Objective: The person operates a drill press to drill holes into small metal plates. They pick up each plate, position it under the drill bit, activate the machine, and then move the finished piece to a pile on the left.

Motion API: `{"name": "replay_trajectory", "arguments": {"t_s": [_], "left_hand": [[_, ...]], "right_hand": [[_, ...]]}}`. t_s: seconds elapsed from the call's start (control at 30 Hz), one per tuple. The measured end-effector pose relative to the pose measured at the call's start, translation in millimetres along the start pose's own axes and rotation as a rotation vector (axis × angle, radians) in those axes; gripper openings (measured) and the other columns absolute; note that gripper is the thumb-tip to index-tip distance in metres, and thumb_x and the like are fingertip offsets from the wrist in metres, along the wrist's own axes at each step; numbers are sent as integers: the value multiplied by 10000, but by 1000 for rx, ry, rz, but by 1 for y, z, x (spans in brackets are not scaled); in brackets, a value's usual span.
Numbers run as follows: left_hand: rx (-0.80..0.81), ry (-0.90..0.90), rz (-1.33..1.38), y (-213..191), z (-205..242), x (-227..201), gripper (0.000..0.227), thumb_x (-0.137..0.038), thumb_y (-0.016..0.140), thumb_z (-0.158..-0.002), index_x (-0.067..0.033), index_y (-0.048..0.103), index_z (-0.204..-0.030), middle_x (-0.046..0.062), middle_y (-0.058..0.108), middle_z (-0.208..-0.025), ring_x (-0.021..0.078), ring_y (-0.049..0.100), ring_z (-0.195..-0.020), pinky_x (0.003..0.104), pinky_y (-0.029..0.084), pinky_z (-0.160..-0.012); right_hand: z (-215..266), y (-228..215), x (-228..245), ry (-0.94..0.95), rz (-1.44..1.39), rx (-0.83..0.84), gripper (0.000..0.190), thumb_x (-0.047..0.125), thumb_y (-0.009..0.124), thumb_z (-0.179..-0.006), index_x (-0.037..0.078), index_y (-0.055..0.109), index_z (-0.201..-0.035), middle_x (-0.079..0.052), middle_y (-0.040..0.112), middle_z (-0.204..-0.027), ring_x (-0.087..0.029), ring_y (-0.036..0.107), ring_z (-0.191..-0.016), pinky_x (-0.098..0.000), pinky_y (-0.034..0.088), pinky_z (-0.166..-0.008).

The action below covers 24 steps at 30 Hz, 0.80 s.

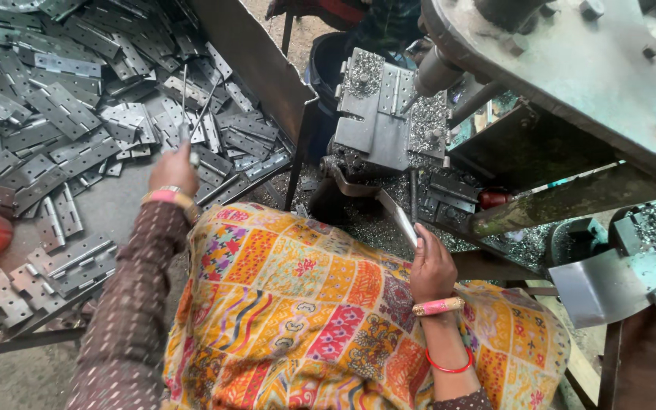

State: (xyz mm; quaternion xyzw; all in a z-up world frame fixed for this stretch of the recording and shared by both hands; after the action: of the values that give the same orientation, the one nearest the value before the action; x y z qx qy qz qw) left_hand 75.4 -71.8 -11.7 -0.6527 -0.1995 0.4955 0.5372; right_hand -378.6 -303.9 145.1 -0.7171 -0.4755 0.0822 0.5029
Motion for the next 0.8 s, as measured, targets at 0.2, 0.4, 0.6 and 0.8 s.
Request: {"name": "replay_trajectory", "arguments": {"t_s": [0.2, 0.4, 0.6, 0.8], "left_hand": [[-23, -144, 100, 42, -69, -40, 402, -126, 499, -936, -139, 542, -1336, 279, 595, -1135, 476, 615, -1037, 544, 511, -857], [-57, -130, 67, 49, -59, -42, 307, -223, 418, -1037, -143, 580, -1285, 276, 614, -1112, 482, 625, -1023, 553, 514, -842], [17, -112, 35, 38, -47, -32, 331, -165, 438, -981, -166, 587, -1278, 245, 652, -1056, 452, 642, -1002, 545, 523, -818], [19, -105, 9, 44, -48, -34, 328, -138, 449, -977, -154, 592, -1271, 247, 672, -1052, 444, 650, -1001, 537, 524, -826]], "right_hand": [[1, -1, 3, 20, 12, 3, 244, 123, 507, -1037, 79, 668, -1215, -143, 712, -1129, -339, 697, -1010, -413, 559, -846], [1, -1, 1, -3, 1, 12, 247, 108, 494, -1039, 73, 653, -1225, -145, 706, -1144, -342, 697, -1027, -416, 561, -861], [2, 2, -1, 3, 12, 4, 246, 112, 499, -1044, 87, 658, -1229, -136, 711, -1148, -329, 703, -1033, -418, 568, -855], [5, 4, -7, 18, 14, 12, 253, 123, 504, -1042, 94, 661, -1238, -134, 714, -1154, -326, 703, -1036, -422, 569, -858]]}}
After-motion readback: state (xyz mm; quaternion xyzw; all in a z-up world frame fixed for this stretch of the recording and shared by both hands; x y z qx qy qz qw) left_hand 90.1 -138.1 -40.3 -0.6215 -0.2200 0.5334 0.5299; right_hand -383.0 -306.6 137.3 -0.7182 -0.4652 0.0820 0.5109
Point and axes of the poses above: each hand's wrist, its own z-axis away from the middle knuckle, its own y-axis out of the palm, x = y × z, the point moved 7 cm from there along -z, towards the middle knuckle
